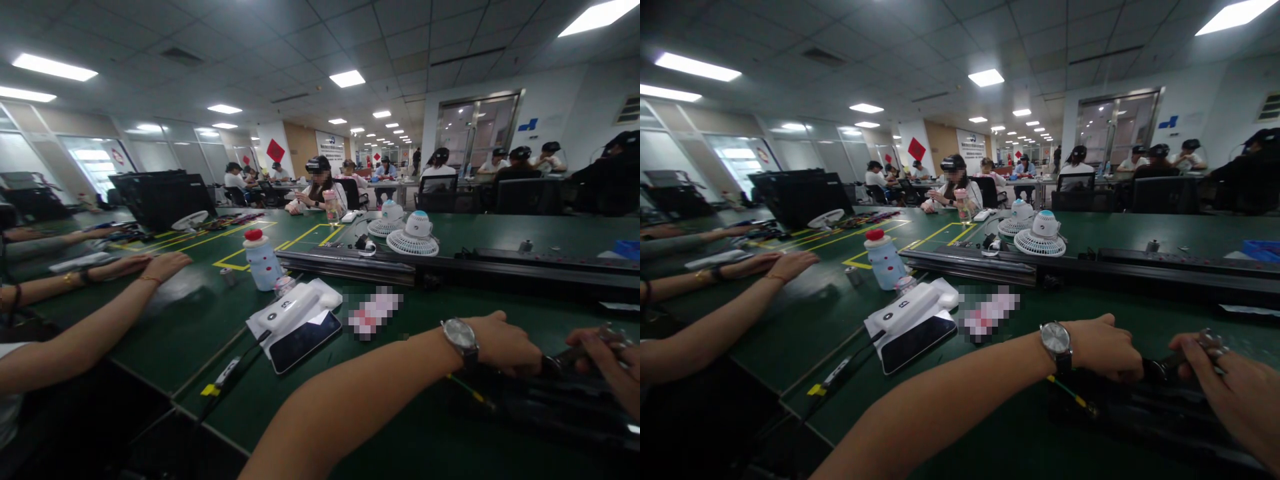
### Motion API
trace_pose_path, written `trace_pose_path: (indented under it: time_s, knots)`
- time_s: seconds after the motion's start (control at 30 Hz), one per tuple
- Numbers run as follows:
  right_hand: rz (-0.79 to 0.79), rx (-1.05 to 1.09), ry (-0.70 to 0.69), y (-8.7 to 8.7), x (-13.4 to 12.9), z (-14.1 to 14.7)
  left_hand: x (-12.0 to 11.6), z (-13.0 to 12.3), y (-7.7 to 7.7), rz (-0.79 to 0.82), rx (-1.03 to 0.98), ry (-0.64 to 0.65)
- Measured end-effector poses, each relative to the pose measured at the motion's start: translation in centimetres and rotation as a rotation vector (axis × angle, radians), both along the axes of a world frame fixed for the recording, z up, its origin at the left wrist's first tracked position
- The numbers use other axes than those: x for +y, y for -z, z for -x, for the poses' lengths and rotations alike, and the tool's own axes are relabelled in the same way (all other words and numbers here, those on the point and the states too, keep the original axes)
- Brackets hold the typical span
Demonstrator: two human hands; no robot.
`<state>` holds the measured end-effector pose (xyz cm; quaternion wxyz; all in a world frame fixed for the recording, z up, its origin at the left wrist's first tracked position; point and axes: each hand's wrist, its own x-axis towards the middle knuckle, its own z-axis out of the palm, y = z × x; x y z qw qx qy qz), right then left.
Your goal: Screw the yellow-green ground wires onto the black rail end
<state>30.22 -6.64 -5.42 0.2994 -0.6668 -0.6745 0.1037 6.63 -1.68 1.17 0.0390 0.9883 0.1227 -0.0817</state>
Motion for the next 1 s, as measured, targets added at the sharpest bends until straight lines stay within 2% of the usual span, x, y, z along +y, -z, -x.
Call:
trace_pose_path:
  time_s: [0.3,0.47,0.6,0.77,1.0]
  knots:
    - [-0.078,-0.047,-0.036,0.0,0.1,0.1,-0.9,0.5,-0.9,-0.014,0.036,-0.013]
    - [-0.056,-0.05,-0.023,0.1,0.1,0.2,-0.9,0.6,-0.7,-0.033,0.03,-0.014]
    - [-0.071,-0.057,-0.021,-0.3,0.0,0.5,-0.9,0.8,-0.9,-0.026,0.015,-0.009]
    - [-0.089,-0.051,-0.074,-0.5,-0.1,0.8,-1.2,0.7,-2.1,0.002,0.062,-0.026]
    - [-0.121,-0.065,-0.105,-1.6,-0.6,1.7,-0.7,1.4,-2.4,-0.063,0.073,0.0]
